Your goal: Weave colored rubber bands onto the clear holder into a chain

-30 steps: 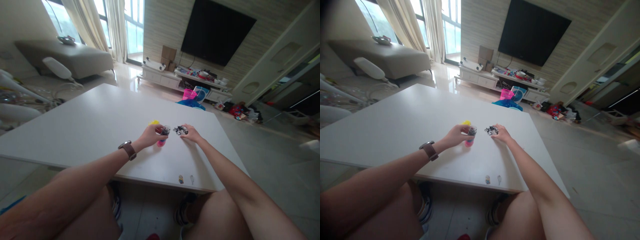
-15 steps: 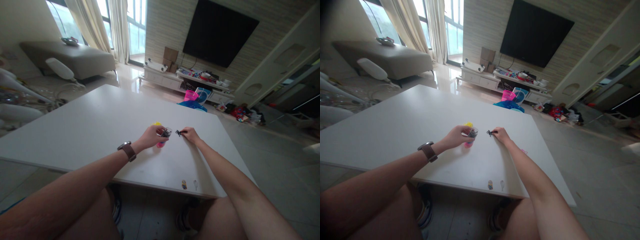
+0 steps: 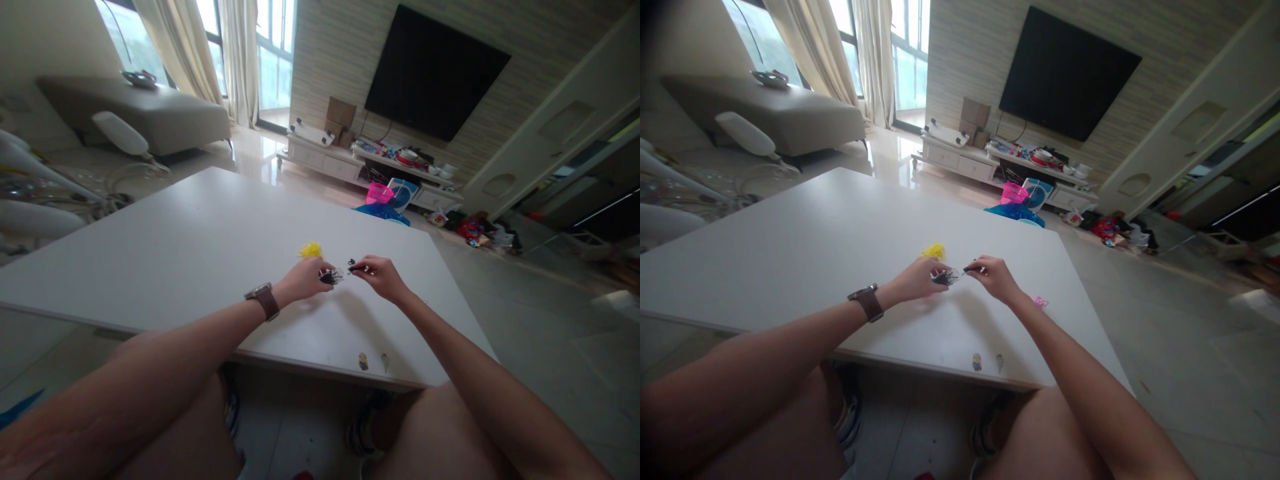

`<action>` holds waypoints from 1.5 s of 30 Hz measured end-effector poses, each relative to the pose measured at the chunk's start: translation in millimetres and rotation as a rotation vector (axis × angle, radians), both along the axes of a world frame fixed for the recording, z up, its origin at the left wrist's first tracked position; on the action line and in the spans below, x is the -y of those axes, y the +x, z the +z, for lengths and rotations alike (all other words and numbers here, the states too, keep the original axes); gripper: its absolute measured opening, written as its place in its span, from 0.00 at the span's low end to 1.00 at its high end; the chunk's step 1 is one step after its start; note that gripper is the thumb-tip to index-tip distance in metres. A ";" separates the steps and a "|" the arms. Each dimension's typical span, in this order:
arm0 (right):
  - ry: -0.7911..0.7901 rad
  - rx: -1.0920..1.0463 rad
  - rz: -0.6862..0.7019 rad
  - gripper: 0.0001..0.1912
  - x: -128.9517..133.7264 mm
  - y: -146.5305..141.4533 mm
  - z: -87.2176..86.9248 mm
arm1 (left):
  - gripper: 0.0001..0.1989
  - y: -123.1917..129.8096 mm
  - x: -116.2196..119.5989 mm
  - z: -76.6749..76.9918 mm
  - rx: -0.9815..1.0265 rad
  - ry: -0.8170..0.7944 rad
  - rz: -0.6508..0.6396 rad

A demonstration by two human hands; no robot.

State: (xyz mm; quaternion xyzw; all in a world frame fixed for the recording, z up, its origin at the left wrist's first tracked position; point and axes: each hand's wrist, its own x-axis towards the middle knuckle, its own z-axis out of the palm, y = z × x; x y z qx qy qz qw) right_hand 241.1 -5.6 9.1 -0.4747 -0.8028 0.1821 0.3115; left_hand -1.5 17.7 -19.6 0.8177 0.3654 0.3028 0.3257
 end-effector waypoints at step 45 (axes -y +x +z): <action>0.097 0.213 0.107 0.09 36.9 -37.8 32.6 | 0.12 7.5 13.4 14.8 0.235 -0.146 -0.115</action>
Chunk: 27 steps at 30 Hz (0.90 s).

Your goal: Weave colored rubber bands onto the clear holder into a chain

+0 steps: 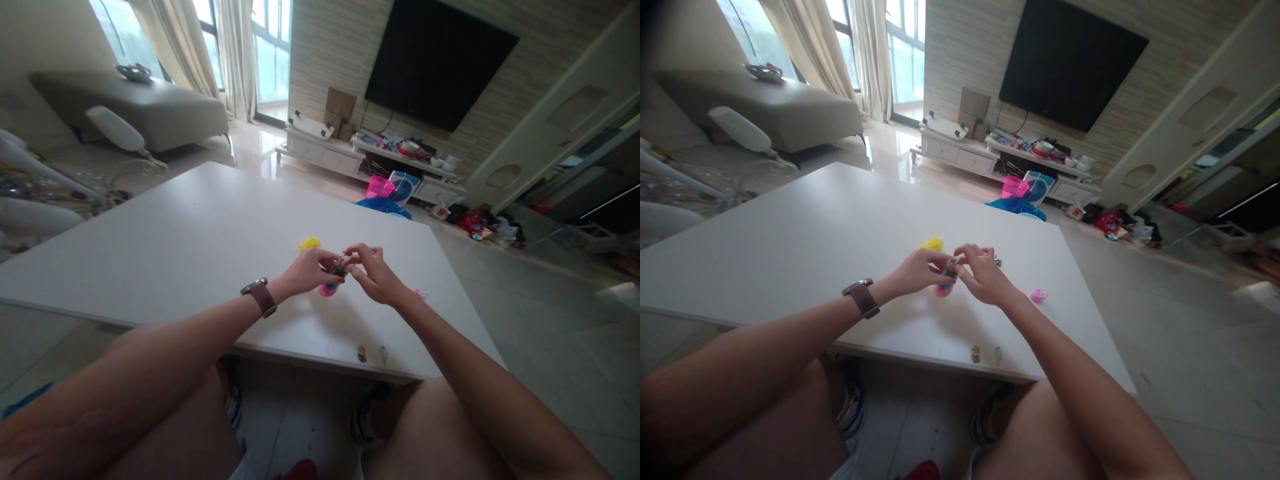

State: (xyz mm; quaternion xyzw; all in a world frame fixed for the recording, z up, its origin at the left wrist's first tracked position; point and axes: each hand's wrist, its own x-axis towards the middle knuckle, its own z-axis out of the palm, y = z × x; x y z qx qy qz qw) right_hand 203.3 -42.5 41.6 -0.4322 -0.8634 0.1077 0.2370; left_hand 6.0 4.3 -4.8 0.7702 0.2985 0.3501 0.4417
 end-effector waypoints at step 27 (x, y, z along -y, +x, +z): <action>-0.186 -0.059 -0.414 0.07 -117.3 59.9 -104.3 | 0.19 -12.4 -22.9 -4.5 -0.185 0.067 0.191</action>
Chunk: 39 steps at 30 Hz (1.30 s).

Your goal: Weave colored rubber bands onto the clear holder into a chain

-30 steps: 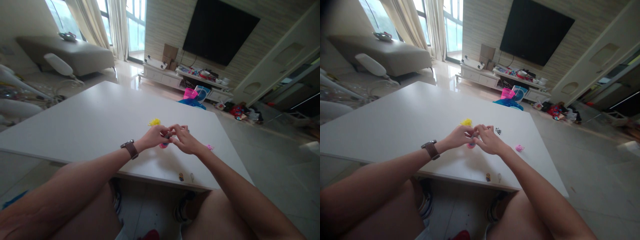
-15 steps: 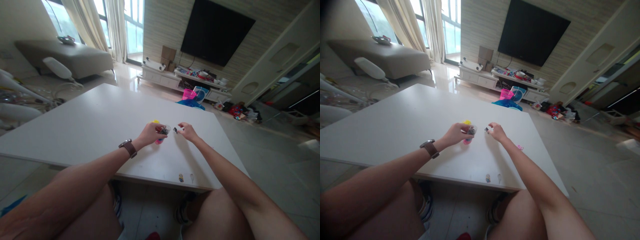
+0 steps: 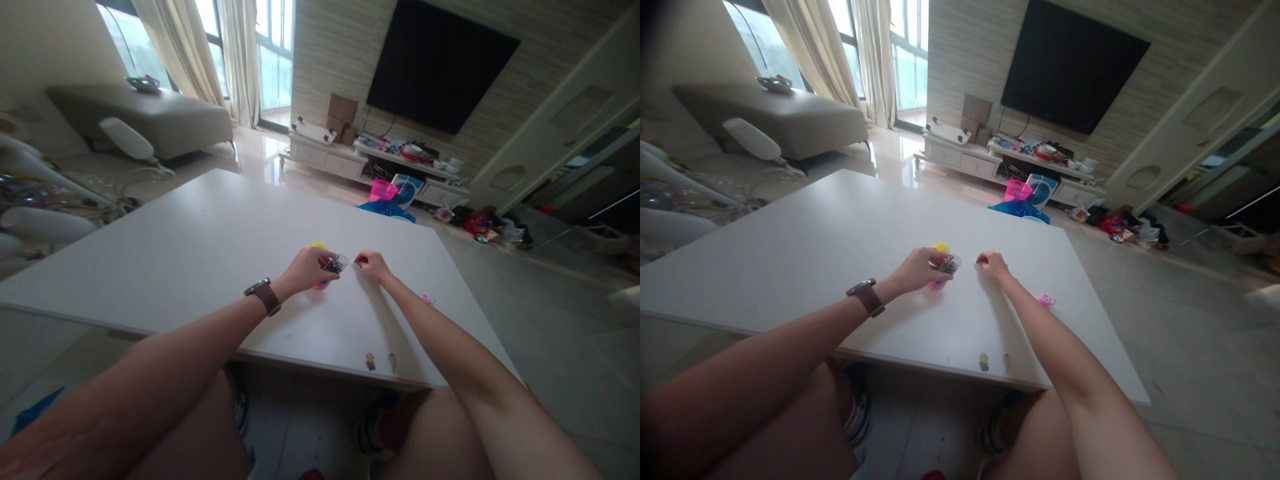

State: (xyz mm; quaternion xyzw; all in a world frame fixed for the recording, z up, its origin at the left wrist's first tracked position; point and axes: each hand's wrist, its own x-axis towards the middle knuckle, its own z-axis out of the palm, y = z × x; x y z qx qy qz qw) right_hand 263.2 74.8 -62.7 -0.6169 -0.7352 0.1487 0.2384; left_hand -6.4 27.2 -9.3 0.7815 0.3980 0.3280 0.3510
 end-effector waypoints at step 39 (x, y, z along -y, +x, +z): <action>0.186 -0.077 0.368 0.09 111.5 -59.3 98.9 | 0.15 5.2 19.0 11.2 0.107 -0.085 -0.136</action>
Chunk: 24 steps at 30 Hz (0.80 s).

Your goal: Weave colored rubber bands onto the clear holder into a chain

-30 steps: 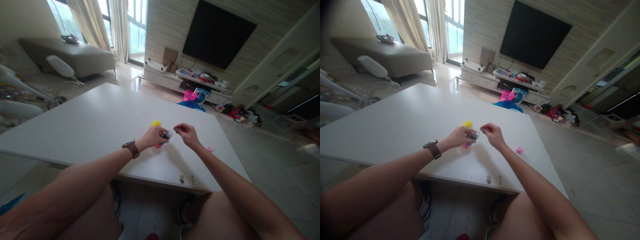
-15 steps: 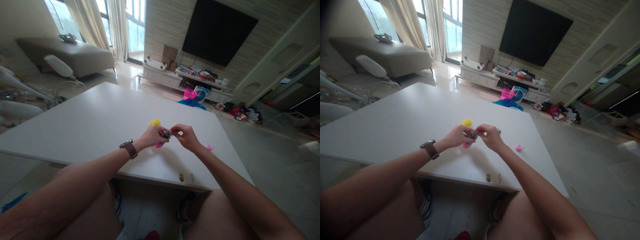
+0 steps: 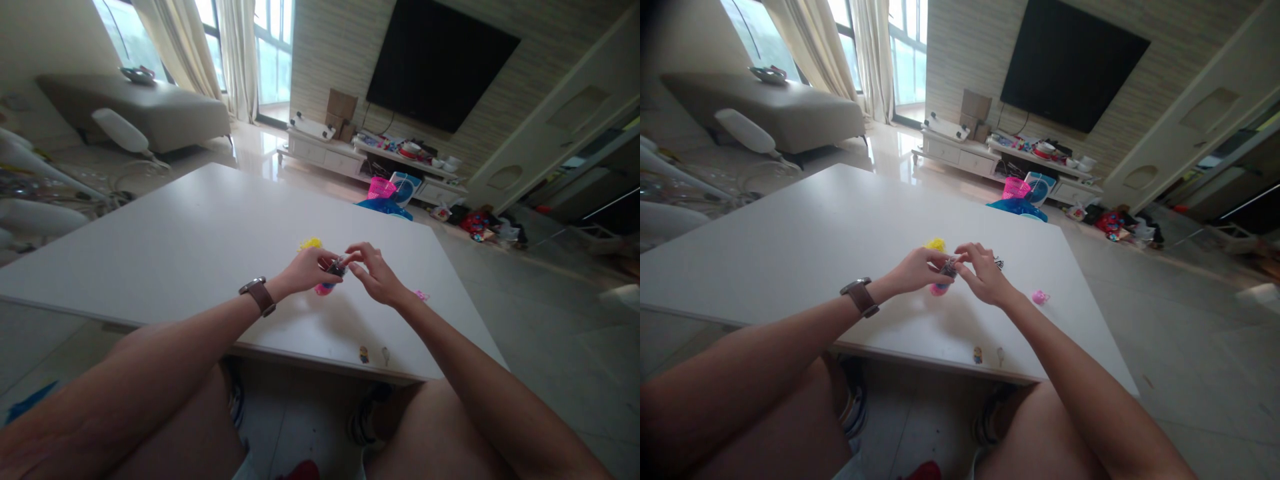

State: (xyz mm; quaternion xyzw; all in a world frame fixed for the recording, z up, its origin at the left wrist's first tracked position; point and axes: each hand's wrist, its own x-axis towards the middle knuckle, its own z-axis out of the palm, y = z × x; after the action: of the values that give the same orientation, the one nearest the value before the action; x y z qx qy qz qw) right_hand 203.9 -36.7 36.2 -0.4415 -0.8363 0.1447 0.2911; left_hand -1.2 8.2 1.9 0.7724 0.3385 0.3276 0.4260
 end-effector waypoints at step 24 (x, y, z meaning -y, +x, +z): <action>-0.018 0.088 -0.540 0.07 -69.6 98.5 -33.8 | 0.22 -3.7 -3.9 -2.9 0.016 0.011 0.048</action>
State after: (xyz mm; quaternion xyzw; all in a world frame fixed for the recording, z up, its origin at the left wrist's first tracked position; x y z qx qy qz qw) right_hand 302.4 32.9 2.4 -0.6568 -0.6989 0.0500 0.2788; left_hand -4.9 12.0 -1.0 0.7639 0.3516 0.3455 0.4165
